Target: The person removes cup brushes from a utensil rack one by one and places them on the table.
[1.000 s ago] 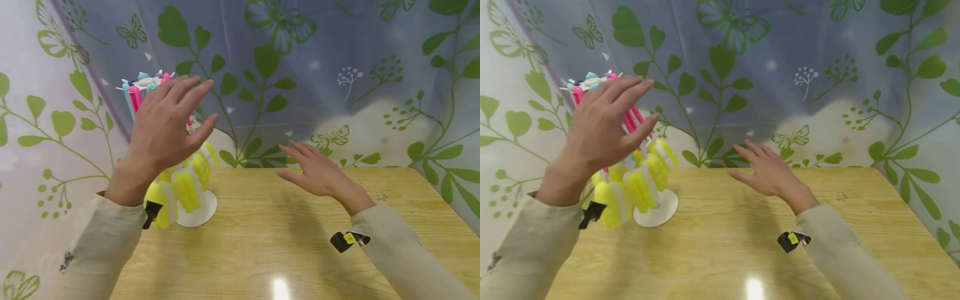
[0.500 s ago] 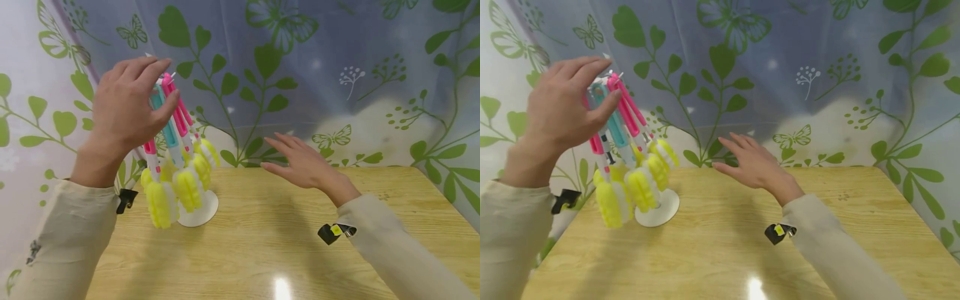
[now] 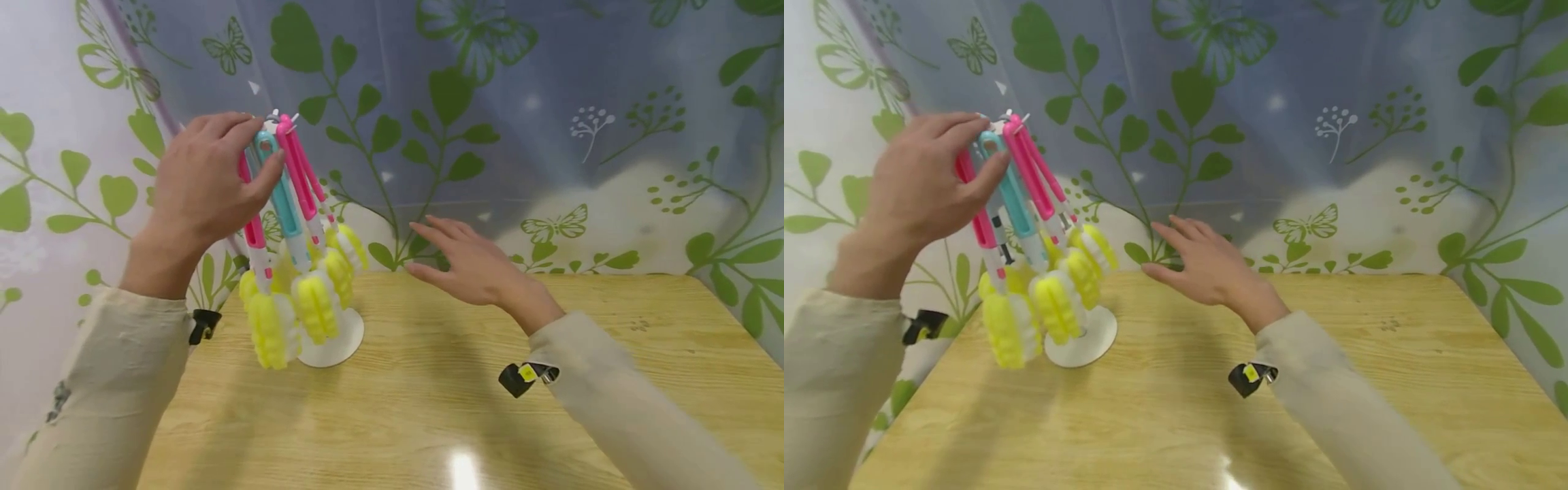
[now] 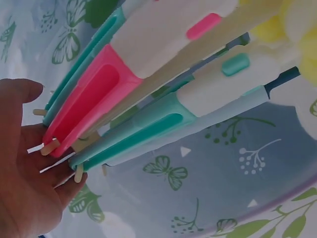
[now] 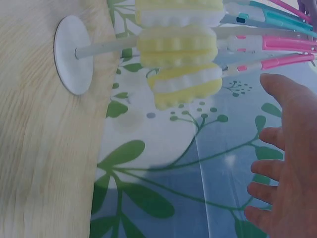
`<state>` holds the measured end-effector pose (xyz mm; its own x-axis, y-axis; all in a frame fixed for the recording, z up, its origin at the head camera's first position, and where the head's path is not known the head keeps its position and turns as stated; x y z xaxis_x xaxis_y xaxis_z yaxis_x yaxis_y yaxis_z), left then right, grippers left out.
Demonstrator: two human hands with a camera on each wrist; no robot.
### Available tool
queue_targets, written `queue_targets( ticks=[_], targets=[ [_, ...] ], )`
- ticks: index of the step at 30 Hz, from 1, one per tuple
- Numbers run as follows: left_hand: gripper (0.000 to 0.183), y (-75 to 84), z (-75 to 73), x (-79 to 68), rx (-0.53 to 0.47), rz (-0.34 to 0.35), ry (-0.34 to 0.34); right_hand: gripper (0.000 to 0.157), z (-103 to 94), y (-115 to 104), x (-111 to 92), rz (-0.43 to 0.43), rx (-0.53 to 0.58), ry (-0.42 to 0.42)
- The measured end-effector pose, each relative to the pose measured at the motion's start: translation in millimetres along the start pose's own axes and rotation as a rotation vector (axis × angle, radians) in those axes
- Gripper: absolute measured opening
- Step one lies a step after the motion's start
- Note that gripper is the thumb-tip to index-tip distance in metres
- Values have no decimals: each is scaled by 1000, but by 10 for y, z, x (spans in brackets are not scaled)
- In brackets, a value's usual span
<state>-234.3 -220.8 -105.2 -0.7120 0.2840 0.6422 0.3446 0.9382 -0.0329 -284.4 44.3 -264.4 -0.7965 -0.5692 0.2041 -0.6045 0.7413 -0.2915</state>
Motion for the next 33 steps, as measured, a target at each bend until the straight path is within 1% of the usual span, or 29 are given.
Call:
queue_targets(
  ticks=[2,4,6,9,11,13,15,19,22,26,29,33],
  targets=[
    [51,-10,18,-3,-10,-3,2,75,26,-35,29,-2,4,-3],
    [48,-20,20,-8,-12,-2,27,75,60,-70,65,-4,13,-4],
    [45,-26,12,-14,-7,6,80,74,104,-102,110,-6,29,-6],
    [43,-26,13,-11,16,19,192,71,152,-162,171,-14,79,9],
    [43,-21,21,-7,33,19,272,69,177,-204,207,-14,123,19],
    [44,-17,37,-1,56,7,332,68,186,-258,240,-16,173,37],
    [45,-8,56,6,68,-5,369,67,185,-315,269,-10,225,52],
    [43,16,94,5,71,-21,424,64,157,-445,340,-15,336,102],
    [40,33,122,8,69,-32,448,59,120,-551,413,-46,426,149],
    [39,44,145,16,82,-42,439,53,48,-704,530,-85,508,207],
    [39,40,142,21,94,-47,432,50,4,-827,628,-87,529,247],
    [39,18,122,16,112,-61,448,51,-8,-1006,761,-90,518,284]
  ],
)
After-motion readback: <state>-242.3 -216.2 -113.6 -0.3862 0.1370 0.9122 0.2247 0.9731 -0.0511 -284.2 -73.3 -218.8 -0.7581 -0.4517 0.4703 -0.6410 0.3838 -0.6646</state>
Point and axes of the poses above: each hand's wrist, its own x-axis towards the middle knuckle, its own z-axis out of the palm, y = z × x, the point moved 5 cm from there along x, towards the middle knuckle
